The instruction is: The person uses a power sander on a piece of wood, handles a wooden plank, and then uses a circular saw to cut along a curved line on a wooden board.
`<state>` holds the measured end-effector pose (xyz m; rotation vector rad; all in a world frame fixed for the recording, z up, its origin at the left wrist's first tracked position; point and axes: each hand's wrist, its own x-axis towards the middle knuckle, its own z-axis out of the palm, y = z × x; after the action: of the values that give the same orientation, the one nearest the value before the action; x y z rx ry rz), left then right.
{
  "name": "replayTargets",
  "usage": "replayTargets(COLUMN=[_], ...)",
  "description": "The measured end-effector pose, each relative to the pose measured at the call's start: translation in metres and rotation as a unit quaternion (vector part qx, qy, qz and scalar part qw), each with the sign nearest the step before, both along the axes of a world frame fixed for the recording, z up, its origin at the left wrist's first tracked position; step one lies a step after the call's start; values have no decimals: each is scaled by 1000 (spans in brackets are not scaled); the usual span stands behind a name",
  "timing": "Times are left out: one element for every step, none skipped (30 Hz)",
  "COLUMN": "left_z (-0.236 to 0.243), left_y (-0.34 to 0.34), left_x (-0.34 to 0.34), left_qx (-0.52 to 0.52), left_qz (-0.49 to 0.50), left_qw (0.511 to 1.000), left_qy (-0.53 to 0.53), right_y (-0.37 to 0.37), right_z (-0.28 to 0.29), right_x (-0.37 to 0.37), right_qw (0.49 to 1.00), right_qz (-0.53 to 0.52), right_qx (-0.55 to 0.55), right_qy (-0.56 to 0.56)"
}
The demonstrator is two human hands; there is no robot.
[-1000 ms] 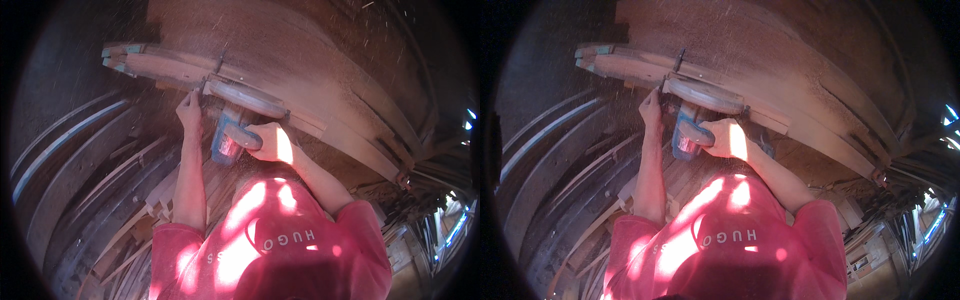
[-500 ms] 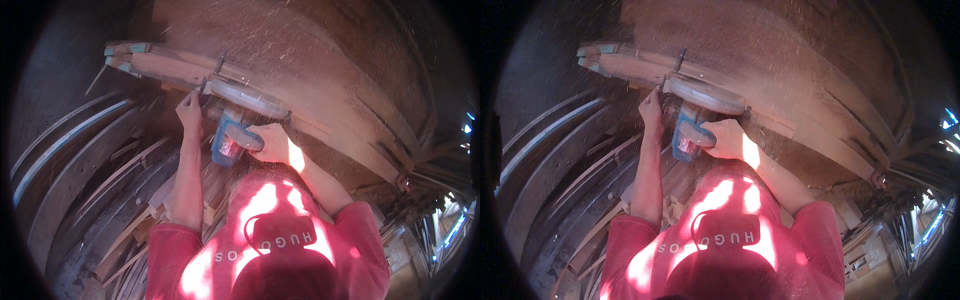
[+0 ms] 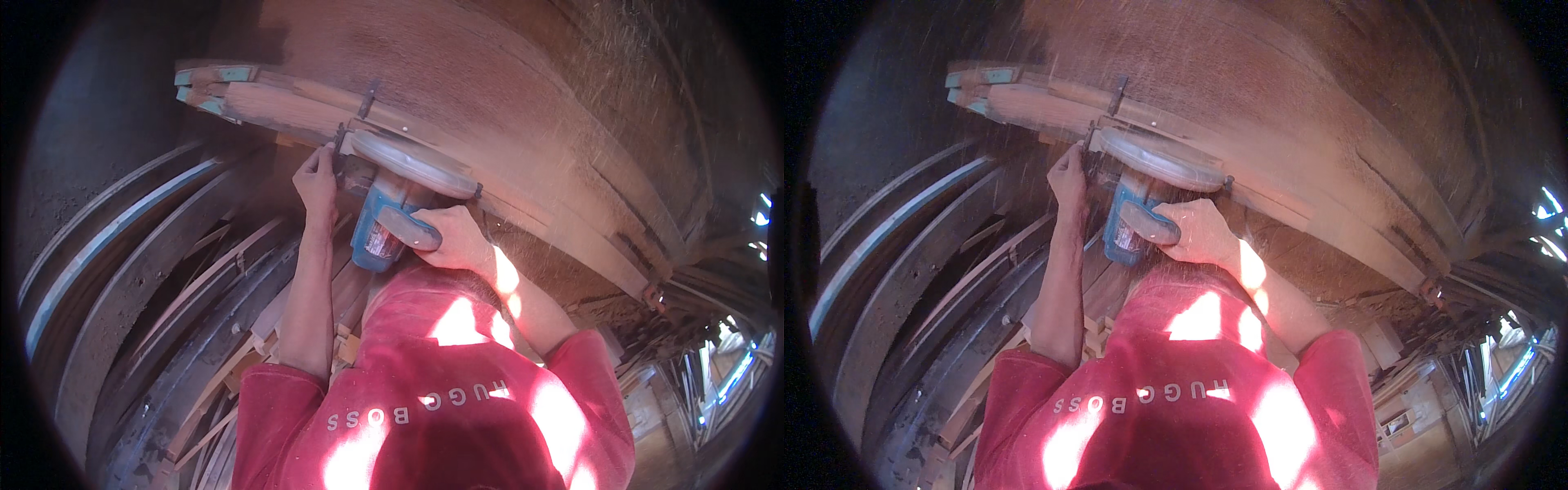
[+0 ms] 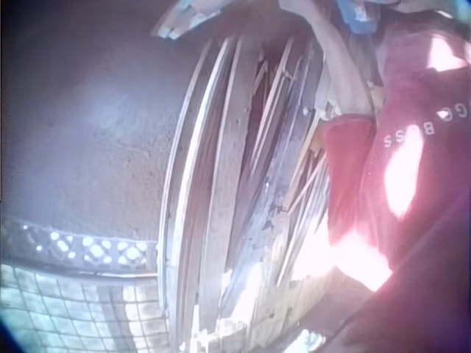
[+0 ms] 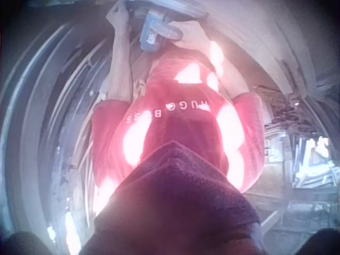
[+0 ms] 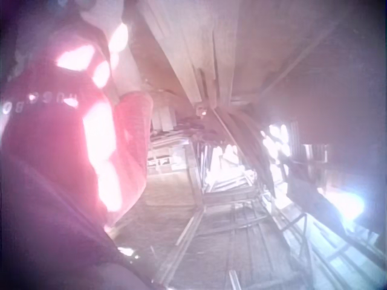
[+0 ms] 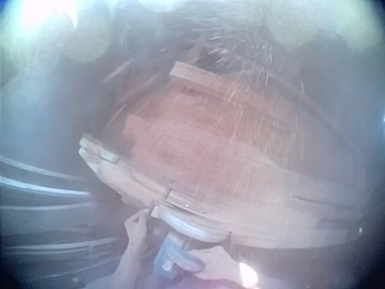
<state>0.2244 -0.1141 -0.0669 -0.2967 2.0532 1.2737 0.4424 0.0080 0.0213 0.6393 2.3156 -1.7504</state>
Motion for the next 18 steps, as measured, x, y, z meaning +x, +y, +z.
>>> replayTargets(left_z=[-2, -2, -2, -3, -2, -1, 0, -1, -2, -2, -2, -1, 0, 0, -1, -1, -1, 0], left_y=[-2, -2, -2, -2, -2, -2, -2, -4, -5, -6, -6, -5, -5, -5, -6, -6, -6, -6], left_x=[-1, -3, -4, -6, -11, -15, -20, -22, -24, -26, -28, -31, -33, -34, -36, -38, -40, -43], left_qx=[5, 4, 4, 3, 6, 9, 12, 16, 20, 23, 17, 10, 3, 10, 18, 25, 23, 22], left_qz=[-5, 1, 7, 13, 10, 8, 6, 8, 11, 14, 17, 21, 25, 22, 20, 17, 14, 12], left_qw=[1000, 1000, 1000, 1000, 1000, 1000, 1000, 1000, 1000, 1000, 1000, 999, 999, 999, 1000, 1000, 1000, 1000], left_qy=[9, 4, 0, -5, -4, -3, -2, 0, 1, 3, -10, -23, -36, -26, -15, -5, -1, 2], right_y=[1, 1, 1, 1, 0, -1, -1, -2, -2, -2, -1, -1, -1, -1, -2, -2, -3, -4], right_z=[1, 1, 0, 0, 1, 1, 2, 3, 4, 5, 6, 7, 7, 8, 8, 8, 7, 6], right_x=[-2, -3, -4, -6, -10, -14, -19, -22, -24, -27, -30, -32, -34, -36, -38, -41, -43, -45], right_qw=[1000, 1000, 1000, 1000, 1000, 1000, 1000, 1000, 1000, 1000, 1000, 1000, 1000, 1000, 1000, 1000, 1000, 1000], right_qz=[5, 5, 5, 5, 3, 0, -3, 0, 2, 5, 7, 9, 12, 11, 10, 9, 9, 9], right_qx=[0, 0, 1, 1, 5, 10, 14, 11, 7, 4, 5, 6, 7, 11, 15, 19, 20, 21], right_qy=[-4, -2, 1, 3, 6, 9, 12, 11, 11, 11, 7, 2, -2, 0, 1, 2, 4, 5])
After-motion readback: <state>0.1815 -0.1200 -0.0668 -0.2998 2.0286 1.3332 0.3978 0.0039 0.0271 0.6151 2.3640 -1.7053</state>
